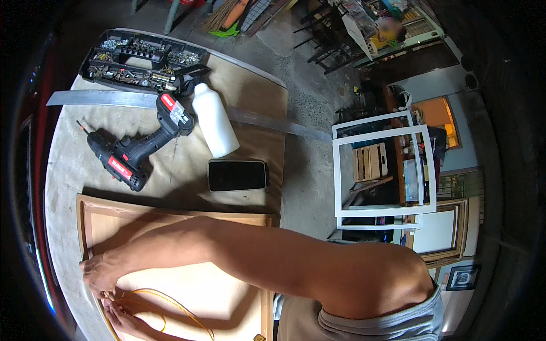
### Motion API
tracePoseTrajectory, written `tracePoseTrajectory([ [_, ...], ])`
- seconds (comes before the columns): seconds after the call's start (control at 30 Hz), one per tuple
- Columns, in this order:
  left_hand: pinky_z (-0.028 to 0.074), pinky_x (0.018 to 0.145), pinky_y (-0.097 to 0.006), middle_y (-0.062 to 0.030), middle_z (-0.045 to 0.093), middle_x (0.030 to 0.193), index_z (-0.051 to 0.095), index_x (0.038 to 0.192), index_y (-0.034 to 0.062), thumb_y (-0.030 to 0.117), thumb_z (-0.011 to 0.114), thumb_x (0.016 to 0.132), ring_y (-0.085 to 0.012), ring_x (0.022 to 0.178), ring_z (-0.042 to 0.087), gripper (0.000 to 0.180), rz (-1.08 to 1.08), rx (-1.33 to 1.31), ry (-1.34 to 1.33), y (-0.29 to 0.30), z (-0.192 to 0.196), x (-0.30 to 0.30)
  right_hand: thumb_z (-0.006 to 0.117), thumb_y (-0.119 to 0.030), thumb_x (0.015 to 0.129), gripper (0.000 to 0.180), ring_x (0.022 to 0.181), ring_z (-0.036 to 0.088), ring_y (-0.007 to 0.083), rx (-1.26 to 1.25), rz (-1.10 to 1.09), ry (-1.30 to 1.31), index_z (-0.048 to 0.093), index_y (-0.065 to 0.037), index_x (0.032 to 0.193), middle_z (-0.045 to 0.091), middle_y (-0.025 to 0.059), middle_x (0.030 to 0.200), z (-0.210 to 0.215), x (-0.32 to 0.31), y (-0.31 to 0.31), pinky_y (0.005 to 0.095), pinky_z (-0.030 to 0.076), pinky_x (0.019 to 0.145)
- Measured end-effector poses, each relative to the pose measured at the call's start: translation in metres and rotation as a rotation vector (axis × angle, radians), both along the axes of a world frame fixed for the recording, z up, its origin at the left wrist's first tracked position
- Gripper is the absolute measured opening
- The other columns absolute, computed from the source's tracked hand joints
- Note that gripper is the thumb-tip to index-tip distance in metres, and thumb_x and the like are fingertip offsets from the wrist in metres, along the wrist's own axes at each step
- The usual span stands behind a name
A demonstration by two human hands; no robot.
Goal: The person measures a wooden frame with a tape measure, then uses a cordless drill to drive screws into the frame. They then thread a yellow rope through the frame, tie knots, and cut the rope with scissors.
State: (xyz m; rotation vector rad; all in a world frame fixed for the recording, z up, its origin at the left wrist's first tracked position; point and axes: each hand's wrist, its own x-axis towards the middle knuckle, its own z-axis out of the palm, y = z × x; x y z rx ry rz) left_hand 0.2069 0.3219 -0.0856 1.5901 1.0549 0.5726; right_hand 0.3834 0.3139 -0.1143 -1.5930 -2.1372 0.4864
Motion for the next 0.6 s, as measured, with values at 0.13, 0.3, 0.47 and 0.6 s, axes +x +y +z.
tracePoseTrajectory([
  [0.13,0.048,0.056,-0.024,-0.0049,0.064,0.081,0.063,0.112,0.0051,0.029,0.052,0.096,-0.0125,0.067,0.059,0.03,0.107,-0.327,0.148,-0.057,0.019,-0.011,0.065,-0.023,0.074,0.01,0.082,0.062,0.02,0.272,-0.036,-0.403,0.07,-0.017,0.081,0.067,0.0065,0.083,-0.004,0.003,-0.022,0.0428,0.045,0.085],
  [0.3,0.047,0.057,-0.032,-0.0069,0.06,0.072,0.06,0.089,0.004,0.016,0.044,0.095,-0.0172,0.064,0.057,0.021,-0.342,-0.124,0.545,-0.175,0.024,-0.037,0.055,-0.023,0.083,0.018,0.088,0.06,0.0321,0.142,-0.188,0.253,0.063,-0.007,0.084,0.063,0.0158,0.089,-0.002,0.028,-0.069,0.0417,0.051,0.075],
  [0.47,0.046,0.057,-0.037,-0.0128,0.061,0.069,0.061,0.09,0.0041,0.019,0.05,0.094,-0.0246,0.062,0.059,0.019,0.086,-0.417,0.21,-0.298,0.054,-0.031,0.058,-0.012,0.078,0.029,0.087,0.057,0.0315,0.161,-0.149,0.094,0.067,-0.008,0.105,0.061,0.0127,0.091,0.046,0.024,-0.109,0.0413,0.045,0.08],
  [0.6,0.05,0.065,-0.045,-0.0157,0.064,0.08,0.063,0.095,0.0091,0.028,0.053,0.092,-0.0357,0.075,0.063,0.022,-0.024,-0.204,0.519,-0.364,0.06,-0.034,0.067,-0.017,0.073,0.035,0.09,0.055,0.0303,-0.121,-0.194,0.154,0.066,-0.006,0.106,0.061,0.0124,0.088,0.053,0.004,-0.141,0.041,0.043,0.083],
])
